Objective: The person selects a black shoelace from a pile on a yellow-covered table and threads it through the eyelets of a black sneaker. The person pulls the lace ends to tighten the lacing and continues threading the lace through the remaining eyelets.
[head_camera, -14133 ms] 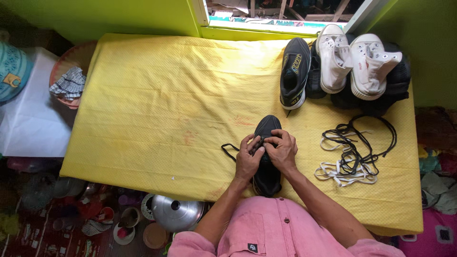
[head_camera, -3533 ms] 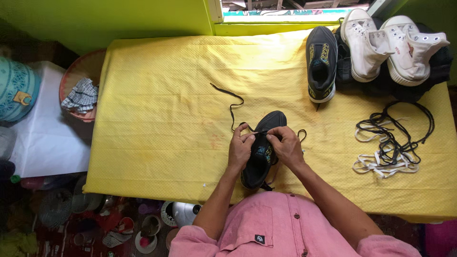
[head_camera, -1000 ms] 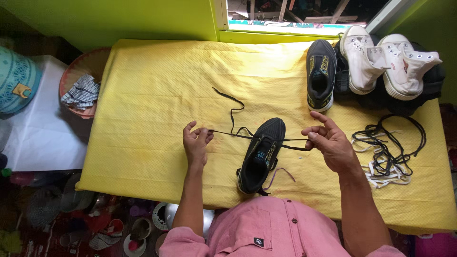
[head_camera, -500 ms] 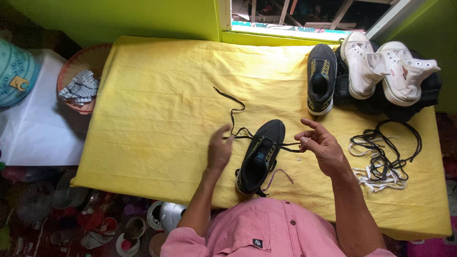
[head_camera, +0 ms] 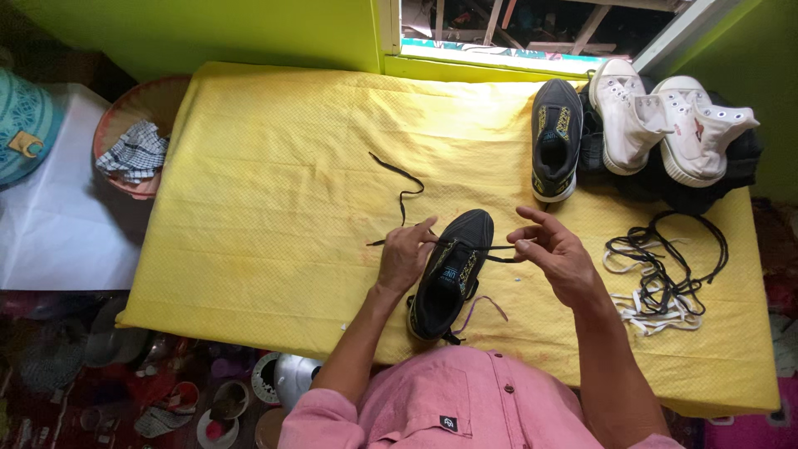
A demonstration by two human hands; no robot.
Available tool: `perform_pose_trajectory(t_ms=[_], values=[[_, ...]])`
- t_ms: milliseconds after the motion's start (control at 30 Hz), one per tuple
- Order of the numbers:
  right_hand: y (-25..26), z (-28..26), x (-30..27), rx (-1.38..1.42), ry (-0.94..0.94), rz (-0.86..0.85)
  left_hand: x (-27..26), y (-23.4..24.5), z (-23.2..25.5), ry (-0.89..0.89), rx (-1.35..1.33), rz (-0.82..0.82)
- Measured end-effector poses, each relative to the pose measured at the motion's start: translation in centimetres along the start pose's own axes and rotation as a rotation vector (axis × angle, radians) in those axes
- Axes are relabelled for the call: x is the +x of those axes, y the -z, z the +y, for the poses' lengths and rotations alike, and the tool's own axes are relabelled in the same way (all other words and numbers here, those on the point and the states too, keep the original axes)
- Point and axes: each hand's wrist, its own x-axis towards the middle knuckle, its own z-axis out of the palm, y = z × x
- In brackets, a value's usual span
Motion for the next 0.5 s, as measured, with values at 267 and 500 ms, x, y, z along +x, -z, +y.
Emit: perform_pose_trajectory(t_ms=[267,500], values=[[-1.3,1.5,1.9,0.05,-0.032,-0.106,-1.9,2.3,-5.6,0.178,0.183,0.085],[-3.3,3.1,3.3,0.0,-0.111,-0.12,-3.0,5.1,-8.8,0.407,0.38,0.136]])
